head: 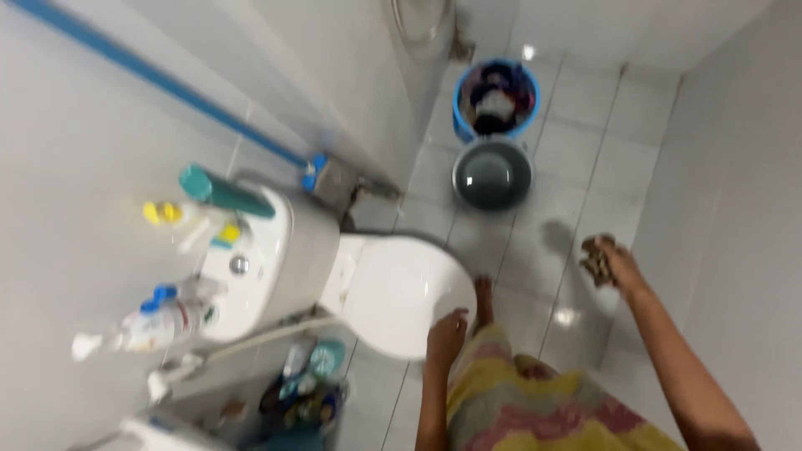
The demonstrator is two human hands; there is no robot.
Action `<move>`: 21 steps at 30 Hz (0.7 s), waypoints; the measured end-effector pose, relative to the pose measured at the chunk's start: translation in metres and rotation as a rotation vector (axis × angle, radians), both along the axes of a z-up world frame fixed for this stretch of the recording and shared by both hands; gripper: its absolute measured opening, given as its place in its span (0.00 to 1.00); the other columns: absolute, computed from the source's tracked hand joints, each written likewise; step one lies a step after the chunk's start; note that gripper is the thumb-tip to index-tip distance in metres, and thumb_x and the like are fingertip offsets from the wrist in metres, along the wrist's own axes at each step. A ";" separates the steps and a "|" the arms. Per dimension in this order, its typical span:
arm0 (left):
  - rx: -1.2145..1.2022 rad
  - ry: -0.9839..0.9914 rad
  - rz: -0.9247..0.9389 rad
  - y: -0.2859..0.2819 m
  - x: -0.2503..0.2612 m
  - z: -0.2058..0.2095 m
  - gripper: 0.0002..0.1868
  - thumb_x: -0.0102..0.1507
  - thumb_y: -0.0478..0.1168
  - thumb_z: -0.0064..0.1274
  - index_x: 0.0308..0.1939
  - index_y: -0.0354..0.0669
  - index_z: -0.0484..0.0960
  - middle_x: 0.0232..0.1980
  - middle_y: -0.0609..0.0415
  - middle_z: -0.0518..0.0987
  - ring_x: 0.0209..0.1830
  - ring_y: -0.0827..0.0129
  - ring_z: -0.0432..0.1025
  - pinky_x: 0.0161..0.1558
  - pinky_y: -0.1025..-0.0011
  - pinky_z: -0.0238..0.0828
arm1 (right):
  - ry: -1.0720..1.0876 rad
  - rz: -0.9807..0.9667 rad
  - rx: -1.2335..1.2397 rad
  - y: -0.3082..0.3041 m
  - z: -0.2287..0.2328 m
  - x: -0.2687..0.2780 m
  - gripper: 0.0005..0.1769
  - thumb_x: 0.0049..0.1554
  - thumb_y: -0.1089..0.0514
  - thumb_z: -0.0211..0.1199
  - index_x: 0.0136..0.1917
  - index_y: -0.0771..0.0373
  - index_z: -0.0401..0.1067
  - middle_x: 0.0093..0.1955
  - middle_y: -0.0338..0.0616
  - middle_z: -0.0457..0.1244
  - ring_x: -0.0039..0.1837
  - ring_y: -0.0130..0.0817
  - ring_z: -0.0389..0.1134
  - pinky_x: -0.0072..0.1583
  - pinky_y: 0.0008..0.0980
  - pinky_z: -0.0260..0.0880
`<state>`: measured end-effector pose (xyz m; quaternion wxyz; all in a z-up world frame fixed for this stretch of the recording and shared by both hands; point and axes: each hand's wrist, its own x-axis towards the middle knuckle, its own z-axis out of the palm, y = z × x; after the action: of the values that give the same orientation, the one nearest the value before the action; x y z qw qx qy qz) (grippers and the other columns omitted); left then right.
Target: Hand-washing clothes in a bucket within a bathroom environment.
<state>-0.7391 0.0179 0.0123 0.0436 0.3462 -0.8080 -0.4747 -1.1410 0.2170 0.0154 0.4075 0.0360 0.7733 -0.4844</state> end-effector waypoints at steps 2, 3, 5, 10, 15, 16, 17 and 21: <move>-0.021 -0.001 0.009 -0.033 -0.054 -0.006 0.14 0.68 0.39 0.46 0.56 0.47 0.81 0.50 0.46 0.84 0.47 0.48 0.78 0.47 0.55 0.74 | 0.043 -0.037 0.128 -0.023 -0.016 -0.031 0.47 0.58 0.30 0.63 0.73 0.70 0.63 0.56 0.55 0.67 0.48 0.36 0.71 0.45 0.37 0.72; -0.032 -0.019 0.007 -0.040 -0.077 -0.009 0.14 0.68 0.39 0.46 0.56 0.48 0.80 0.51 0.46 0.84 0.47 0.48 0.78 0.48 0.55 0.74 | 0.075 -0.084 0.264 -0.025 -0.026 -0.044 0.48 0.57 0.31 0.66 0.74 0.67 0.57 0.61 0.56 0.64 0.53 0.37 0.69 0.48 0.38 0.71; -0.033 -0.087 -0.022 -0.054 -0.091 0.005 0.14 0.68 0.39 0.46 0.56 0.48 0.81 0.51 0.46 0.84 0.47 0.48 0.78 0.48 0.55 0.75 | -0.037 -0.025 0.148 -0.039 -0.001 -0.051 0.49 0.58 0.28 0.62 0.73 0.72 0.64 0.61 0.62 0.65 0.53 0.42 0.68 0.48 0.39 0.71; -0.075 -0.109 -0.029 -0.104 -0.203 0.017 0.13 0.68 0.41 0.48 0.55 0.48 0.82 0.50 0.43 0.83 0.46 0.45 0.78 0.47 0.53 0.75 | -0.044 -0.037 0.169 -0.062 -0.010 -0.139 0.52 0.58 0.28 0.64 0.76 0.71 0.61 0.69 0.59 0.63 0.65 0.44 0.65 0.61 0.36 0.67; -0.035 -0.241 0.009 -0.123 -0.286 0.026 0.16 0.69 0.44 0.45 0.57 0.52 0.82 0.46 0.38 0.83 0.45 0.42 0.77 0.50 0.51 0.74 | -0.126 0.000 0.221 -0.102 0.031 -0.228 0.52 0.53 0.27 0.61 0.79 0.61 0.58 0.68 0.56 0.62 0.64 0.46 0.66 0.60 0.43 0.70; -0.033 -0.237 0.030 -0.123 -0.304 0.022 0.16 0.69 0.44 0.45 0.57 0.52 0.82 0.46 0.38 0.83 0.45 0.42 0.77 0.50 0.51 0.74 | -0.120 0.020 0.223 -0.105 0.020 -0.254 0.52 0.53 0.27 0.61 0.79 0.61 0.58 0.68 0.56 0.62 0.64 0.46 0.66 0.60 0.43 0.70; -0.017 -0.259 0.065 -0.124 -0.322 0.019 0.16 0.69 0.45 0.45 0.57 0.52 0.82 0.46 0.38 0.83 0.45 0.42 0.77 0.51 0.51 0.74 | -0.098 0.052 0.233 -0.110 0.010 -0.281 0.52 0.53 0.26 0.61 0.77 0.63 0.59 0.67 0.57 0.63 0.63 0.47 0.67 0.59 0.44 0.70; -0.027 -0.119 0.316 -0.100 -0.393 -0.021 0.16 0.64 0.43 0.47 0.53 0.49 0.83 0.50 0.39 0.83 0.47 0.43 0.78 0.49 0.51 0.74 | 0.105 0.298 0.209 -0.107 -0.125 -0.443 0.51 0.55 0.26 0.65 0.69 0.72 0.66 0.61 0.56 0.66 0.59 0.44 0.68 0.57 0.38 0.70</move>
<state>-1.1321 -0.0822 -0.0083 0.0746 0.4959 -0.7508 -0.4299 -1.5838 0.1096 -0.1100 0.4278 -0.0620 0.8365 -0.3369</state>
